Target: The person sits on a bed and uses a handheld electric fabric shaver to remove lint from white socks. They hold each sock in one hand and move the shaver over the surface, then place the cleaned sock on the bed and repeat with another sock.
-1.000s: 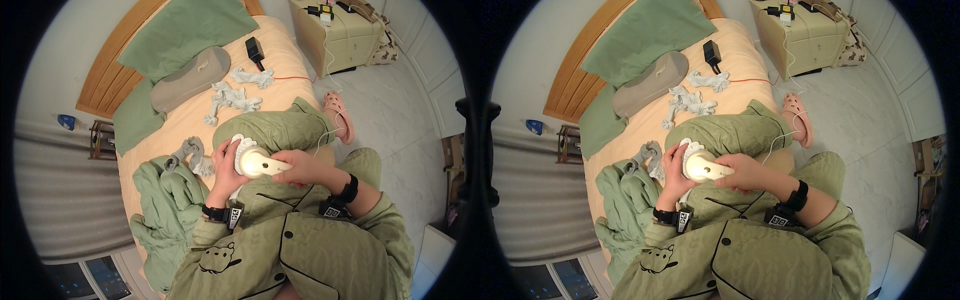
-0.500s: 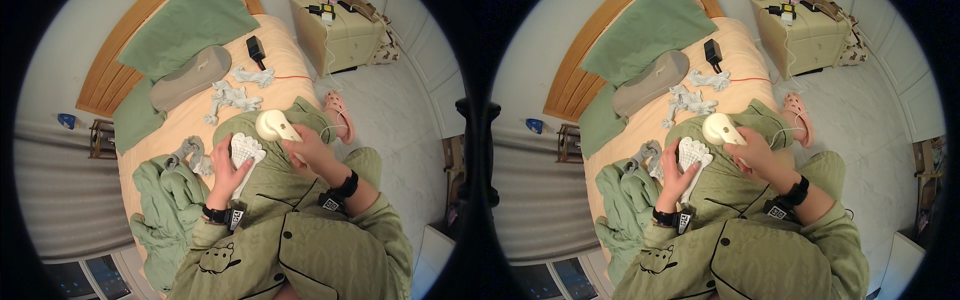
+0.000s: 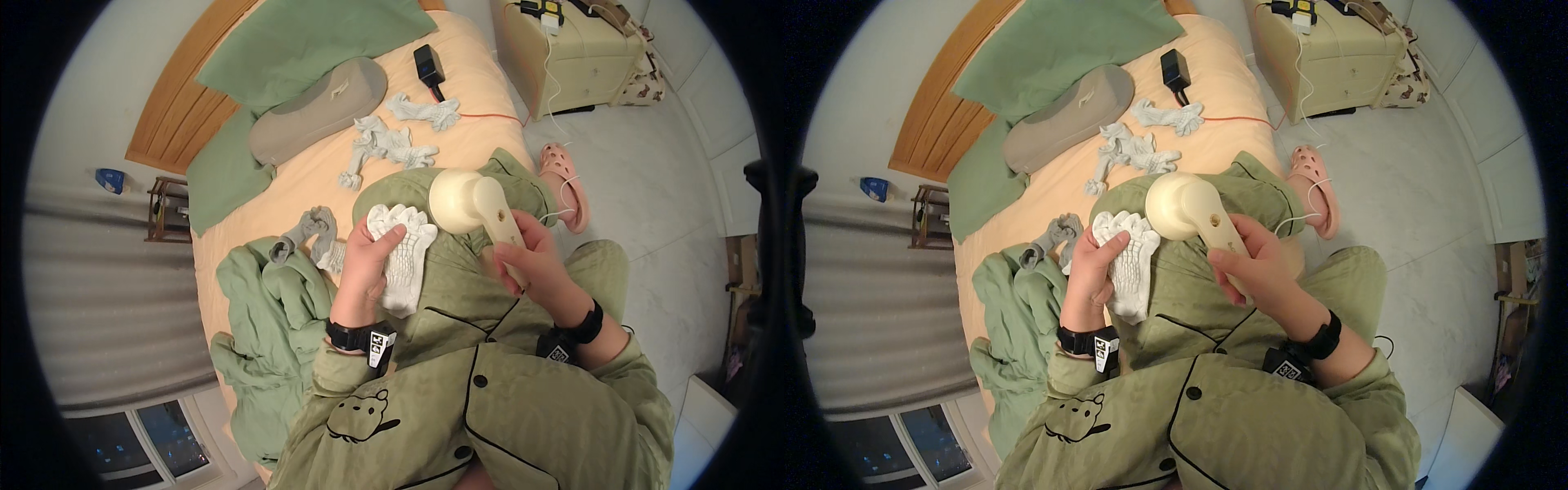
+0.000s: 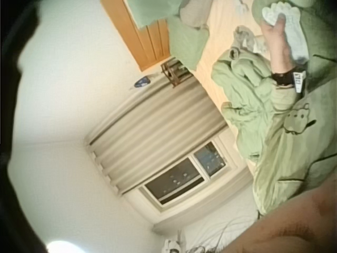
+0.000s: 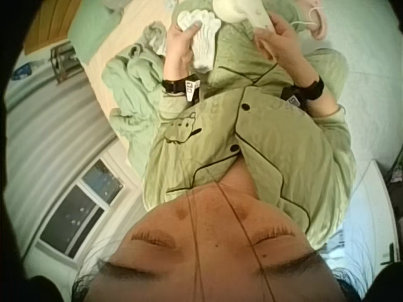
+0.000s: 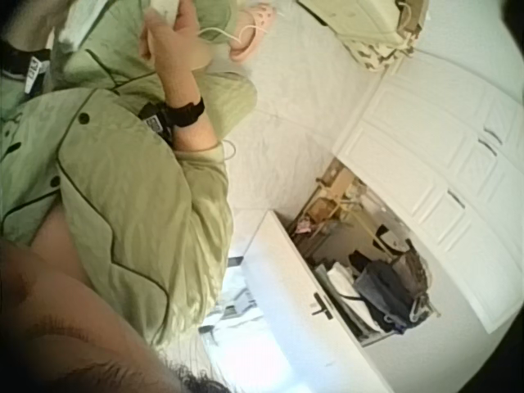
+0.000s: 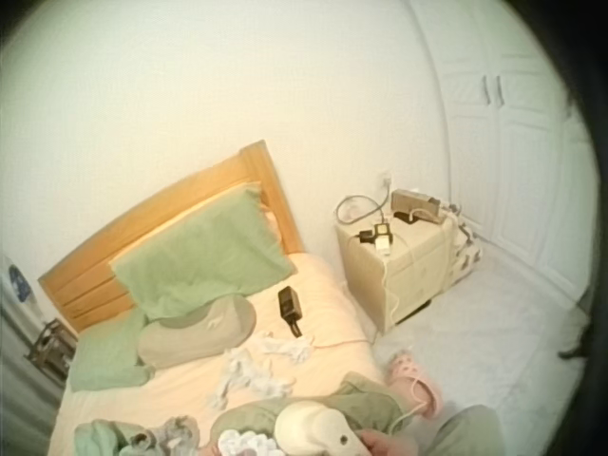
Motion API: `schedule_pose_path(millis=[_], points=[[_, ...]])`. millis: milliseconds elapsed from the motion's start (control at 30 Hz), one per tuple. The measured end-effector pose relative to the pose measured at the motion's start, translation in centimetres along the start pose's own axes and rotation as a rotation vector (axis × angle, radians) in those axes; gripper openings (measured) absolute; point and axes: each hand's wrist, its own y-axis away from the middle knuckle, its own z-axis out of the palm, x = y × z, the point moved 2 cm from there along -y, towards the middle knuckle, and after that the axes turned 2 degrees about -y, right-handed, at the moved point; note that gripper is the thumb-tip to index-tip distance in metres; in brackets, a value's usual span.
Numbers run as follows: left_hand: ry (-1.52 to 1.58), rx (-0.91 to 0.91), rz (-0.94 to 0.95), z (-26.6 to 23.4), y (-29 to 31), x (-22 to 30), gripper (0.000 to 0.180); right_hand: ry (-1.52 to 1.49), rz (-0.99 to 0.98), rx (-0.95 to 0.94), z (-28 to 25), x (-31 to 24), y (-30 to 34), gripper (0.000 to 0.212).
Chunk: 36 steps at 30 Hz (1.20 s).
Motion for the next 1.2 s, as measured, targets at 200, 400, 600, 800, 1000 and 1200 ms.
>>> schedule_pose_path(millis=[200,400,600,800,1000,1200], points=[[0.16,-0.07,-0.031,-0.3,1.7,0.1,0.023,-0.088,-0.007,-0.074,-0.1,0.7,0.7,0.043],[0.135,-0.081,0.064,0.6,2.9,1.3,0.024,-0.118,-0.011,-0.201,-0.3,0.5,1.1,0.042],[0.022,-0.026,0.151,1.8,4.4,2.3,0.028,-0.082,-0.033,-0.29,-0.1,0.3,1.8,0.041],[0.009,-0.036,0.182,2.4,5.2,3.0,0.032,-0.066,-0.022,-0.304,-0.1,0.2,2.0,0.042],[-0.051,-0.017,0.221,2.9,5.8,3.5,0.035,-0.005,-0.119,-0.324,0.4,-0.6,3.3,0.045],[-0.187,-0.062,0.297,2.9,6.3,3.4,0.036,0.049,-0.125,-0.411,1.5,-1.2,3.7,0.046]])
